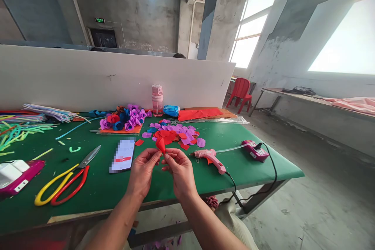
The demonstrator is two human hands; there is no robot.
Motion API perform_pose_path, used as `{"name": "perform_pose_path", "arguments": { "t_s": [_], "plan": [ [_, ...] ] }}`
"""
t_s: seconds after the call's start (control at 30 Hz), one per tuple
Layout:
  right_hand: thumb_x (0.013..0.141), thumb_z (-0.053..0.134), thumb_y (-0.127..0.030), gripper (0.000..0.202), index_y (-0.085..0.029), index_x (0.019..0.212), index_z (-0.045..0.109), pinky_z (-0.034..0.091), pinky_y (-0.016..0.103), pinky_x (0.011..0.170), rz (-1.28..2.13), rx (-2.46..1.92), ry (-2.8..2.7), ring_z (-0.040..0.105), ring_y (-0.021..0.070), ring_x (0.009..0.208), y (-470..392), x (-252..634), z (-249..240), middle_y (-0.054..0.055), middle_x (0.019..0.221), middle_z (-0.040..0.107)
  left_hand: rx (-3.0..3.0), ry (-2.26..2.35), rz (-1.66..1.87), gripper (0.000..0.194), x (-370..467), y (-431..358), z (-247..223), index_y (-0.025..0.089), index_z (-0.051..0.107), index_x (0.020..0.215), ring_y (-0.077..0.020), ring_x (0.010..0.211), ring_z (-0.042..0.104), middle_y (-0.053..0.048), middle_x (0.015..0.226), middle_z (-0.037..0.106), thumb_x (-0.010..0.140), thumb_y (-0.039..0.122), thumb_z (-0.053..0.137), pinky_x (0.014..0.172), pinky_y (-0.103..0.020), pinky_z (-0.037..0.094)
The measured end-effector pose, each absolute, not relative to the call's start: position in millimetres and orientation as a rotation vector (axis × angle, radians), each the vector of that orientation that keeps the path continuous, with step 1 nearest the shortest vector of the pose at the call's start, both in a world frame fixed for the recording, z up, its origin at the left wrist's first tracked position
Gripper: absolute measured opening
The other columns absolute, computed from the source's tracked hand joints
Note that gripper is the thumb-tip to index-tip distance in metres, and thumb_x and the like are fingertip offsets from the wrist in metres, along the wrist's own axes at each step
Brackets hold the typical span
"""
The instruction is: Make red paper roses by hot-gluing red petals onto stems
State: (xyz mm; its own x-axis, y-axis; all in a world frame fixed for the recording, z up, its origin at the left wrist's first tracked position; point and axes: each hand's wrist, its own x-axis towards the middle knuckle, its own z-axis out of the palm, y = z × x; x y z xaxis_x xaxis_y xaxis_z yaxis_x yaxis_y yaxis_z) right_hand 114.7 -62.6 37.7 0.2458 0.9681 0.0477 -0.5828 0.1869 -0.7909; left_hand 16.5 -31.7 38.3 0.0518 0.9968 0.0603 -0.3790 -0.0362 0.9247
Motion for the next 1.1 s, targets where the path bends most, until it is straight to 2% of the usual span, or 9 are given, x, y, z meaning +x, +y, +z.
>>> {"name": "perform_pose_path", "arguments": {
  "t_s": [0.3, 0.5, 0.7, 0.83, 0.97, 1.1],
  "plan": [
    [0.07, 0.071, -0.026, 0.016, -0.016, 0.082, 0.067, 0.051, 0.019, 0.049, 1.121, -0.777, -0.718, 0.059, 0.0098, 0.059, -61.2, 112.9, 34.8, -0.001, 0.071, 0.065, 0.998, 0.855, 1.352, 0.025, 15.9, -28.9, 34.3, 0.015, 0.066, 0.07, -0.0114, 0.067, 0.053, 0.0, 0.068, 0.062, 0.059, 0.033, 0.08, 0.061, -0.022, 0.041],
    [0.071, 0.068, -0.027, 0.013, -0.017, 0.079, 0.067, 0.05, 0.021, 0.046, 1.036, -0.841, -0.812, 0.058, 0.0116, 0.057, -62.3, 111.4, 36.1, 0.0, 0.066, 0.064, 0.888, 0.798, 1.293, 0.024, 13.9, -29.3, 35.9, 0.015, 0.064, 0.067, -0.0081, 0.059, 0.049, 0.003, 0.063, 0.058, 0.059, 0.03, 0.081, 0.055, -0.02, 0.039],
    [0.073, 0.066, -0.027, 0.012, -0.016, 0.079, 0.067, 0.048, 0.021, 0.045, 1.007, -0.888, -0.879, 0.059, 0.012, 0.056, -60.0, 111.2, 32.5, 0.0, 0.067, 0.065, 0.824, 0.725, 1.208, 0.023, 10.6, -27.5, 37.5, 0.016, 0.061, 0.067, -0.0085, 0.062, 0.052, 0.003, 0.067, 0.058, 0.059, 0.025, 0.081, 0.059, -0.021, 0.042],
    [0.071, 0.07, -0.027, 0.017, -0.017, 0.083, 0.065, 0.047, 0.02, 0.045, 1.079, -0.84, -0.824, 0.058, 0.011, 0.055, -58.7, 112.9, 31.5, -0.002, 0.066, 0.064, 0.893, 0.754, 1.18, 0.025, 8.4, -28.4, 39.6, 0.016, 0.06, 0.07, -0.0098, 0.065, 0.054, 0.003, 0.069, 0.058, 0.061, 0.027, 0.08, 0.061, -0.021, 0.043],
    [0.068, 0.076, -0.025, 0.032, -0.02, 0.095, 0.06, 0.045, 0.017, 0.05, 1.248, -0.695, -0.67, 0.06, 0.0092, 0.06, -58.7, 117.9, 34.7, -0.003, 0.071, 0.064, 0.984, 0.808, 1.233, 0.025, 5.2, -27.9, 40.9, 0.017, 0.06, 0.074, -0.0079, 0.061, 0.049, 0.004, 0.069, 0.056, 0.063, 0.031, 0.078, 0.058, -0.02, 0.04],
    [0.071, 0.075, -0.023, 0.032, -0.021, 0.098, 0.059, 0.043, 0.015, 0.054, 1.361, -0.509, -0.677, 0.058, 0.0062, 0.061, -58.7, 121.2, 37.3, -0.003, 0.075, 0.063, 1.132, 0.782, 1.259, 0.025, 5.5, -29.8, 43.6, 0.017, 0.065, 0.085, -0.0101, 0.066, 0.051, 0.0, 0.076, 0.06, 0.069, 0.034, 0.073, 0.062, -0.022, 0.042]
  ]
}}
